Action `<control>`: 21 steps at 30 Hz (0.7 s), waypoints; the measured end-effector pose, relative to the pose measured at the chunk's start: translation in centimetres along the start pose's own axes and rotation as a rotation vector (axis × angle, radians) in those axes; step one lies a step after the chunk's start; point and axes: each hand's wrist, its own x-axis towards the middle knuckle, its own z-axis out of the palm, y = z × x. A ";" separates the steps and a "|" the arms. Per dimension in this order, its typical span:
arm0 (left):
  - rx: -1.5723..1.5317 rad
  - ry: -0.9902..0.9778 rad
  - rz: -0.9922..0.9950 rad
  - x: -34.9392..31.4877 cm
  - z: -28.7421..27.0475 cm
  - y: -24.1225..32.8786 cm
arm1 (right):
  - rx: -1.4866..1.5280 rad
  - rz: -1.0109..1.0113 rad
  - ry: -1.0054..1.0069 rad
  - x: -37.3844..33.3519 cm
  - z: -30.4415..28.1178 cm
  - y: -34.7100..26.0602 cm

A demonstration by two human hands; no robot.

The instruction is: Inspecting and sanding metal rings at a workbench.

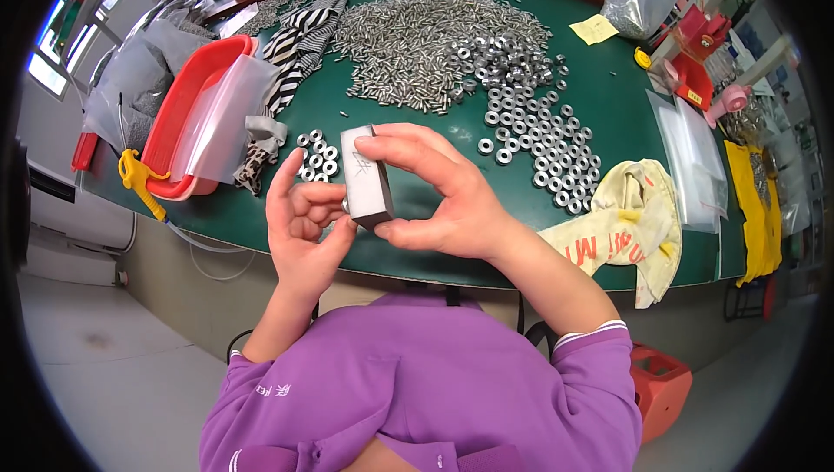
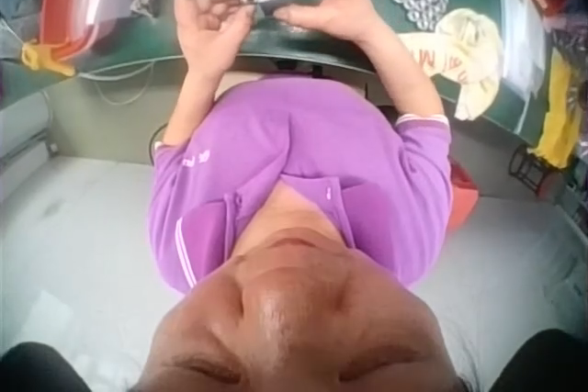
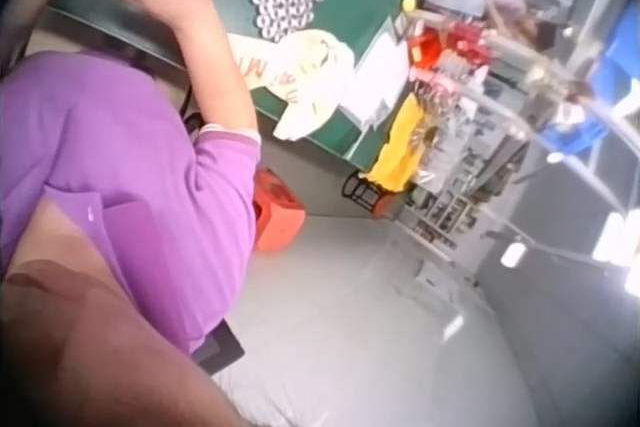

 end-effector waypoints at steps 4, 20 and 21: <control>0.076 -0.009 0.025 -0.1 0.0 -0.1 | -0.013 0.023 0.002 -0.2 0.0 -0.1; 0.168 0.049 0.071 0.5 -0.5 0.2 | 0.100 -0.003 0.131 0.2 -0.8 0.0; 0.160 0.036 0.073 0.3 -0.4 0.1 | 0.101 -0.003 0.130 0.1 -0.8 0.0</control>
